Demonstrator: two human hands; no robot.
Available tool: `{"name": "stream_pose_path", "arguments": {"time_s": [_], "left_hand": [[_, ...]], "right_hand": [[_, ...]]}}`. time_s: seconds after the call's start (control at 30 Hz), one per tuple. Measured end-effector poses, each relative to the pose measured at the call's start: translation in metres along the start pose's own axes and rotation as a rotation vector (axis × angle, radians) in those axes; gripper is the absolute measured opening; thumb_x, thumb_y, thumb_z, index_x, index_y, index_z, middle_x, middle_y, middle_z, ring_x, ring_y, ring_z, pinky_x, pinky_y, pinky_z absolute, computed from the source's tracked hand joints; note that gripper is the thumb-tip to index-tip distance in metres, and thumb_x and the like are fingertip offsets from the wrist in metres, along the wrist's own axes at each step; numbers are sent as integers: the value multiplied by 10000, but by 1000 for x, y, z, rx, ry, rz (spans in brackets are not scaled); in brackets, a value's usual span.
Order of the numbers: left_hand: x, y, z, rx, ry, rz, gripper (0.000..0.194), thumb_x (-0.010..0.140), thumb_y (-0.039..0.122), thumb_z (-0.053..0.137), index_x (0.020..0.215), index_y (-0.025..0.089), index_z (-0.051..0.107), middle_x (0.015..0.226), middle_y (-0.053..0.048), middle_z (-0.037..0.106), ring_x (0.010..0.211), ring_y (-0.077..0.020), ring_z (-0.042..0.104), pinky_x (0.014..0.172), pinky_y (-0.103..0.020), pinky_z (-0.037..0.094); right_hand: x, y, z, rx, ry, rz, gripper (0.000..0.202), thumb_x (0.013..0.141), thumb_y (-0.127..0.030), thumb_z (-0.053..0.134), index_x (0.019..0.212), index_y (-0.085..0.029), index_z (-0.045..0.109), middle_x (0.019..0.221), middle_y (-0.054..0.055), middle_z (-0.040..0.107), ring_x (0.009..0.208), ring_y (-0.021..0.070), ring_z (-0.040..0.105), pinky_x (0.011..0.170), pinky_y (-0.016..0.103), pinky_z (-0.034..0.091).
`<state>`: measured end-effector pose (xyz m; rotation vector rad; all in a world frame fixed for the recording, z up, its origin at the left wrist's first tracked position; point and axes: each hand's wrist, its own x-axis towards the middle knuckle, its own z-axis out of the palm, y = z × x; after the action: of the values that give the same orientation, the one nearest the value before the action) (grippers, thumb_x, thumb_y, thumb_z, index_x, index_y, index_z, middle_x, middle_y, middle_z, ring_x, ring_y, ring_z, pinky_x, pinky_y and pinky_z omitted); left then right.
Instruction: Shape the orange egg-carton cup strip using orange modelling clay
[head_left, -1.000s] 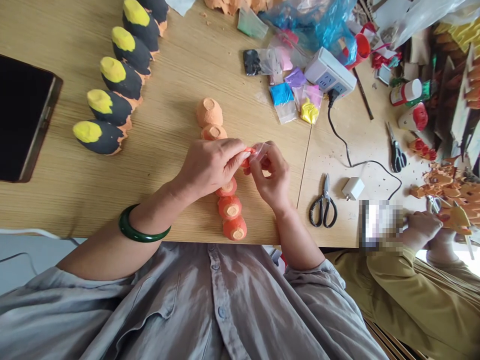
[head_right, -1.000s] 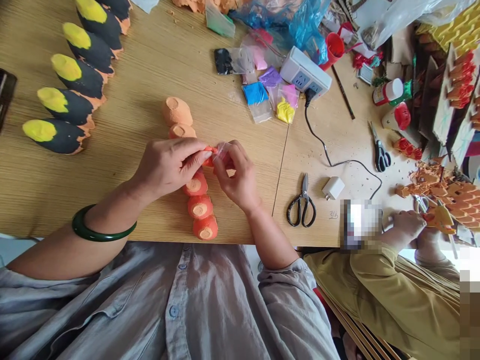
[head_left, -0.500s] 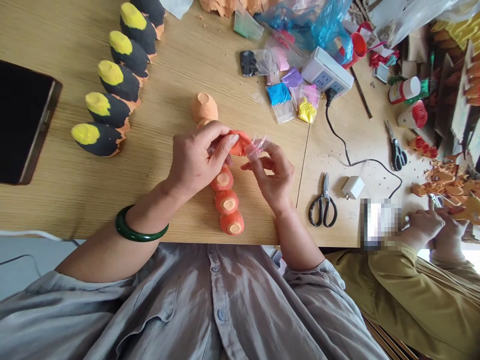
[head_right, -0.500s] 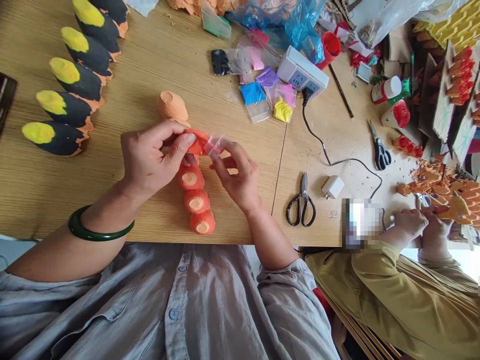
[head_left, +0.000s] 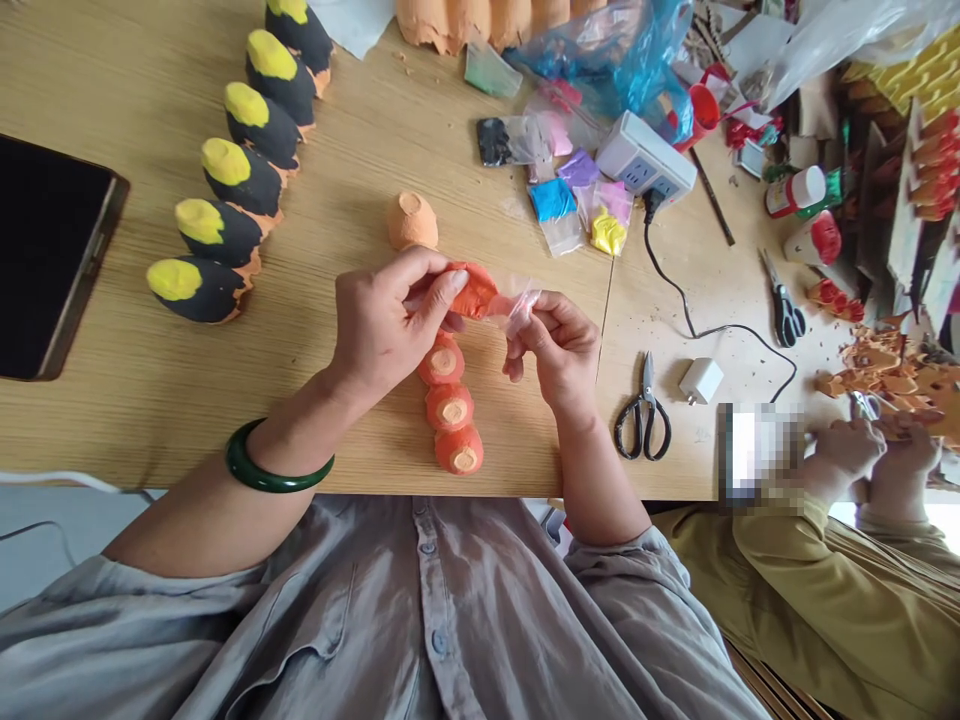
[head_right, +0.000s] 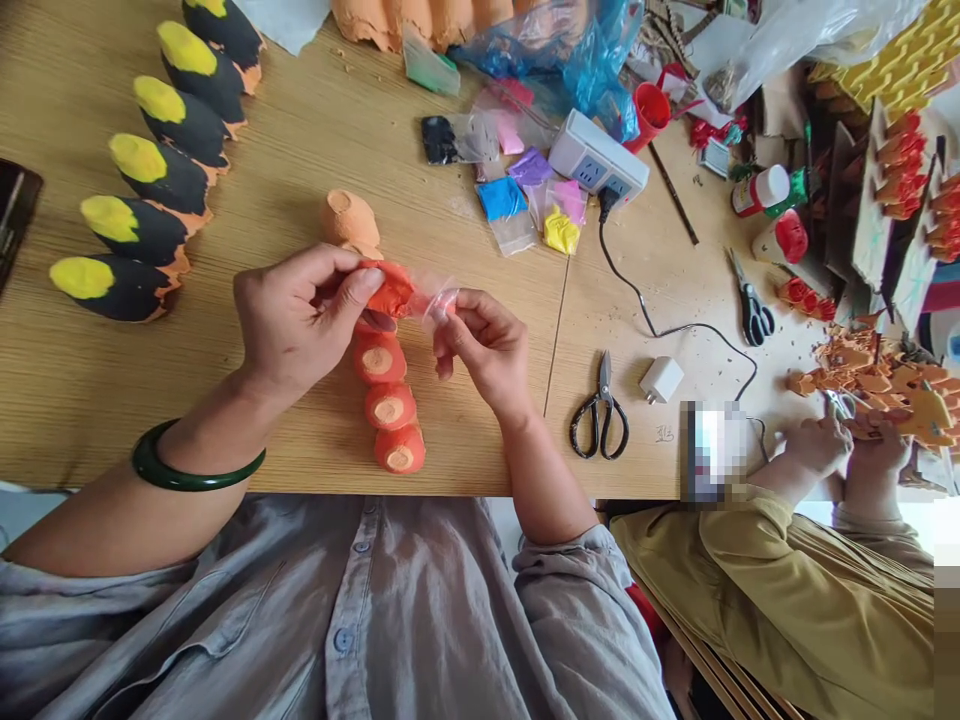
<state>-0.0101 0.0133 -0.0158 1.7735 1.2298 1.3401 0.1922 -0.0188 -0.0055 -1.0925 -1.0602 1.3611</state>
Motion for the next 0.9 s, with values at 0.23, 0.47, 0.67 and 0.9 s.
{"name": "stream_pose_path", "arguments": {"time_s": [0.23,0.47,0.67,0.9], "left_hand": [[-3,1,0,-13,-21,-45,490,1210,688,656,970,271,747,890,-8,872,623,-173,818,432,-275,436],[-3,-1,-1,15,-23,101,397,1220,538,685,939,264,751,711,7,806,579,-176,795,507,-274,518],[-2,0,-3,2,-37,35,344,1194,522,706,928,307,746,786,4,851,612,-204,814,501,-313,542],[-1,1,-3,-35,-16,49,346,1191,554,727,928,329,749,770,30,838,592,-201,814,467,-317,536]], "right_hand": [[3,-1,1,81,113,15,552,836,-745,1037,963,-281,767,554,-130,559,381,81,458,393,223,437],[9,6,-10,165,147,8,435,852,-675,1019,996,-317,820,637,-108,568,461,85,334,449,231,454],[12,11,-19,135,220,-55,443,923,-730,921,1011,-312,802,1144,35,829,729,140,622,552,243,581],[16,17,-27,139,274,-53,560,1012,-830,796,999,-270,785,1238,97,863,1028,224,838,753,323,755]]}}
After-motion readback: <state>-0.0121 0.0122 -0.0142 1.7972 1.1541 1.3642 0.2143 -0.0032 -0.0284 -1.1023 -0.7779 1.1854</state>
